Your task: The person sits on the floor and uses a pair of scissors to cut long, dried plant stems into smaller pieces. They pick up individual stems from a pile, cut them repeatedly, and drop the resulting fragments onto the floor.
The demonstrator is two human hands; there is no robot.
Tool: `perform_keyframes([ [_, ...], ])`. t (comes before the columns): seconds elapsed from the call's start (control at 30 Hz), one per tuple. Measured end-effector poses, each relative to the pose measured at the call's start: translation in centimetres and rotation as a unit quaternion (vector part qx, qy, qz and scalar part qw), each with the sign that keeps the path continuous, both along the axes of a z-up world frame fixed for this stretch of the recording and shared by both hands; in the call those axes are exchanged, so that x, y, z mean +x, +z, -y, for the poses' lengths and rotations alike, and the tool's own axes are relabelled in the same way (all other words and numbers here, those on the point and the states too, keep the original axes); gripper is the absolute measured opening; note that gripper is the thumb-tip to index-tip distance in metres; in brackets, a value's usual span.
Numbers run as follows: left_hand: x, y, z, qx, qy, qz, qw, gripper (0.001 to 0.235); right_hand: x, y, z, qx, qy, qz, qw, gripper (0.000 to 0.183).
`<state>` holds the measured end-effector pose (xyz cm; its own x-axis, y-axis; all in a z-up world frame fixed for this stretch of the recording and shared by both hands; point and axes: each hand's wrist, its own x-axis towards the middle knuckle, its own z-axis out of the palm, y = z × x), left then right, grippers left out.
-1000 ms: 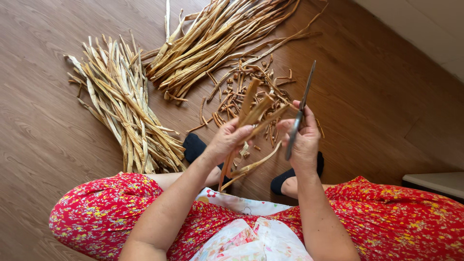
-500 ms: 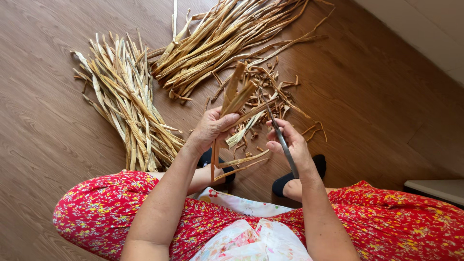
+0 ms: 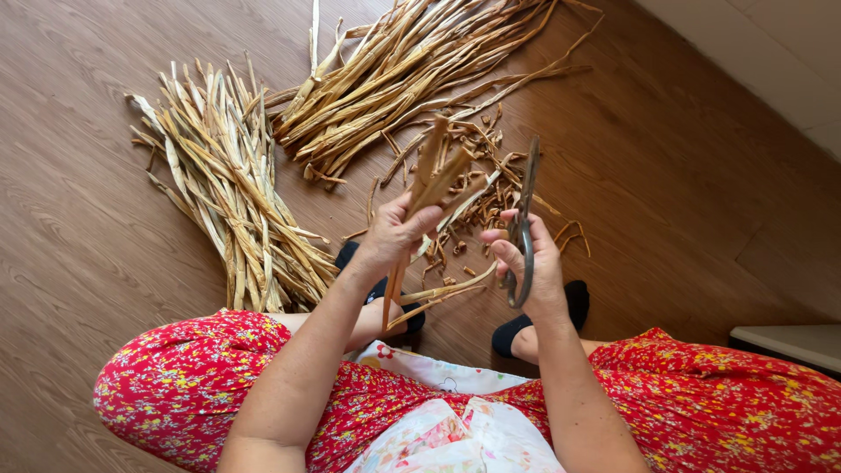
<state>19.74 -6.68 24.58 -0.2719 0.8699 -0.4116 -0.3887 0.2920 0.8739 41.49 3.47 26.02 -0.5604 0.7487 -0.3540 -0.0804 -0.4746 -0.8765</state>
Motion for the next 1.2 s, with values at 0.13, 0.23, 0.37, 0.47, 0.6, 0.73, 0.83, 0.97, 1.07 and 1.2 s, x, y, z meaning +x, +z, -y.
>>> perform_keyframes([
  [0.13, 2.4, 0.6, 0.2, 0.024, -0.094, -0.005, 0.995, 0.032, -1.2, 0.1, 1.4, 0.004, -0.063, -0.073, 0.995, 0.039],
  [0.23, 3.7, 0.0, 0.0, 0.039, -0.130, 0.000, 0.991, 0.030, -1.1, 0.0, 0.9, 0.033, -0.099, -0.078, 0.991, 0.034],
  [0.37, 4.0, -0.9, 0.1, 0.025, -0.142, 0.034, 0.989, 0.032, -0.6, 1.1, 0.0, 0.087, -0.104, -0.045, 0.990, 0.037],
  [0.47, 4.5, -0.9, 0.2, 0.020, -0.146, 0.025, 0.989, 0.033, -0.4, 2.4, 0.0, 0.040, -0.063, -0.081, 0.994, 0.049],
  [0.6, 5.8, 1.6, 0.5, -0.003, -0.210, -0.191, 0.959, 0.035, -1.0, 2.7, 0.3, 0.038, -0.034, -0.071, 0.996, 0.054],
  [0.73, 6.7, 3.6, 0.8, 0.186, -0.137, -0.417, 0.879, 0.036, -0.7, 2.7, 0.2, 0.060, -0.038, -0.025, 0.997, 0.048],
  [0.83, 6.8, 4.7, 1.2, 0.220, -0.004, -0.546, 0.809, 0.038, 0.0, 4.0, -0.1, 0.125, -0.088, -0.019, 0.988, 0.045],
  [0.97, 8.0, 5.2, 2.2, 0.082, -0.190, -0.318, 0.925, 0.030, 1.7, 6.8, -0.4, 0.154, -0.189, -0.076, 0.967, 0.053],
  [1.07, 9.3, 5.2, 1.5, 0.063, -0.246, 0.242, 0.936, 0.051, 2.5, 7.8, 0.2, 0.152, -0.188, -0.165, 0.956, 0.060],
  [1.2, 8.3, 5.0, -0.4, 0.116, 0.021, 0.461, 0.880, 0.056, 3.4, 7.5, 2.8, 0.156, -0.111, -0.232, 0.954, 0.058],
])
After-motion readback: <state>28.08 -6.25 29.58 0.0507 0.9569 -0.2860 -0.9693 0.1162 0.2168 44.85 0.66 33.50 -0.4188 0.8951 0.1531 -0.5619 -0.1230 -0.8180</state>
